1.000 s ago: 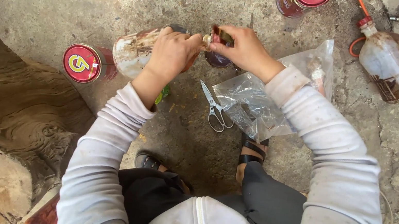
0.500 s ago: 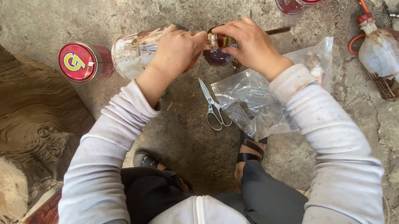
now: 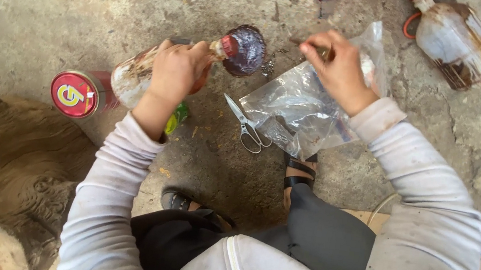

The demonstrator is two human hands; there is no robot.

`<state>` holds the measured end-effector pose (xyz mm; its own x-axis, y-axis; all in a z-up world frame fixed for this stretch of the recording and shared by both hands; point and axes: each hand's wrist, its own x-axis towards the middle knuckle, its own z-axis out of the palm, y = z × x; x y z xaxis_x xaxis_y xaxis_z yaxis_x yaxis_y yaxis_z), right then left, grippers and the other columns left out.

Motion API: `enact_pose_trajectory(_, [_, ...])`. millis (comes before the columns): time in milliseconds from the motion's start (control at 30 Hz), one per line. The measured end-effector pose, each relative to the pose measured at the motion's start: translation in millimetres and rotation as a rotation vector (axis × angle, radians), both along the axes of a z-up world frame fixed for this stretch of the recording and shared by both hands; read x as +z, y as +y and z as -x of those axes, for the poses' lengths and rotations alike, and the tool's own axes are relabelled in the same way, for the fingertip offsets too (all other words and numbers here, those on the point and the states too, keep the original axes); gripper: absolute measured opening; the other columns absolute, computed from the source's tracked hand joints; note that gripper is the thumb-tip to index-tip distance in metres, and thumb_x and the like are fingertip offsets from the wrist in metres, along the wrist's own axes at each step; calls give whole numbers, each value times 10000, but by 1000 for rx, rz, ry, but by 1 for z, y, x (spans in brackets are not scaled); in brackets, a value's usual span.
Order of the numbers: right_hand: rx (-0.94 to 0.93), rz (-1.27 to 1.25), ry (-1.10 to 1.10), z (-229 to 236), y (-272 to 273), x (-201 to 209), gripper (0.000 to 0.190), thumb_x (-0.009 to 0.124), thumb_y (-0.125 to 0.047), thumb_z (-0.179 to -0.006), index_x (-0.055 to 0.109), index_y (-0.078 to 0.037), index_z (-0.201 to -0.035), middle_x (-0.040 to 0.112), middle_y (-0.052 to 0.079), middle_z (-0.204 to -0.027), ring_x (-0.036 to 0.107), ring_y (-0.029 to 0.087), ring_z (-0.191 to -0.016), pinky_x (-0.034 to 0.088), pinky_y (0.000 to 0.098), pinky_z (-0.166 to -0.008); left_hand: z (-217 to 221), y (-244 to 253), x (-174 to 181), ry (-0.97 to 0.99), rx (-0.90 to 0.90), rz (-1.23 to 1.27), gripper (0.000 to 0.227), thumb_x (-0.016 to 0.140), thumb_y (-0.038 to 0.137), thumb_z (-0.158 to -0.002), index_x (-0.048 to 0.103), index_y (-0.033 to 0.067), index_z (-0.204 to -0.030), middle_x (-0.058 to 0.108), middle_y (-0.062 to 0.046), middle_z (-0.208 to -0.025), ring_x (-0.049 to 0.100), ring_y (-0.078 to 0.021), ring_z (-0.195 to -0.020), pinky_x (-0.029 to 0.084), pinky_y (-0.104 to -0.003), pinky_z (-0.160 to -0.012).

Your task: Preparing paint by mixing components and then applying the finish to a large wooden statue using a spray gun.

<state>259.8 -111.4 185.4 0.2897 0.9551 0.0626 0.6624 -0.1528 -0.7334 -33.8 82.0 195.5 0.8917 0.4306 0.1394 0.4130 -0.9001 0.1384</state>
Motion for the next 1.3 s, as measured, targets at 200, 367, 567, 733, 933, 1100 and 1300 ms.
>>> enact_pose_trajectory(200, [-72, -85, 278, 28, -38, -39, 90, 733, -195, -1010, 750, -139, -1077, 695, 124, -942, 694, 322, -866, 538, 389, -799, 11, 5, -24, -62, -38, -31, 229, 694, 454, -1006, 606, 258, -925, 623, -5, -627, 692, -195, -632, 473, -302, -739])
enact_pose_trajectory(367, [-20, -88, 282, 36, -27, -46, 88, 729, -206, -990, 748, -143, -1048, 687, 125, -847, 634, 276, -641, 499, 364, -596, 9, 5, -12, -8, -43, 23, 109, 666, 342, -1041, 676, 234, -1036, 672, -50, -680, 724, -237, -700, 512, -326, -808])
enact_pose_trajectory(567, [-76, -110, 325, 26, -15, -61, 105, 679, -212, -1054, 755, -152, -1097, 694, 68, -860, 581, 183, -602, 470, 300, -564, 11, 2, -5, 44, -1, 48, 161, 663, 356, -1056, 691, 198, -1077, 679, -96, -693, 733, -287, -736, 526, -364, -825])
enact_pose_trajectory(733, [-60, -295, 310, 6, -12, -48, 127, 659, -97, -1055, 744, -83, -1148, 681, 100, -933, 663, 263, -819, 524, 342, -751, 14, 7, -13, 66, 26, 53, 174, 638, 408, -1074, 683, 240, -1079, 684, -69, -704, 737, -265, -744, 521, -351, -825])
enact_pose_trajectory(933, [-104, -283, 219, -7, -12, -28, 61, 705, -114, -1041, 753, -90, -1071, 677, 97, -867, 679, 274, -811, 538, 358, -766, 14, 8, -29, 82, 51, -3, 175, 623, 467, -1052, 668, 298, -1044, 688, -29, -708, 729, -238, -731, 519, -336, -821])
enact_pose_trajectory(1100, [97, -222, 319, 26, 12, -20, 81, 707, -134, -1019, 745, -85, -1070, 705, 149, -915, 702, 332, -896, 544, 408, -802, 12, 8, -23, 31, 33, -29, 187, 609, 462, -1058, 649, 286, -1008, 667, -8, -678, 718, -219, -693, 501, -322, -787])
enact_pose_trajectory(1300, [341, -7, -162, 48, 45, -52, 181, 658, -286, -1000, 739, -124, -995, 708, 122, -871, 702, 317, -863, 565, 430, -781, 15, 10, -15, -15, 28, -41, 205, 626, 447, -1051, 625, 255, -981, 650, -19, -666, 711, -224, -682, 490, -331, -754])
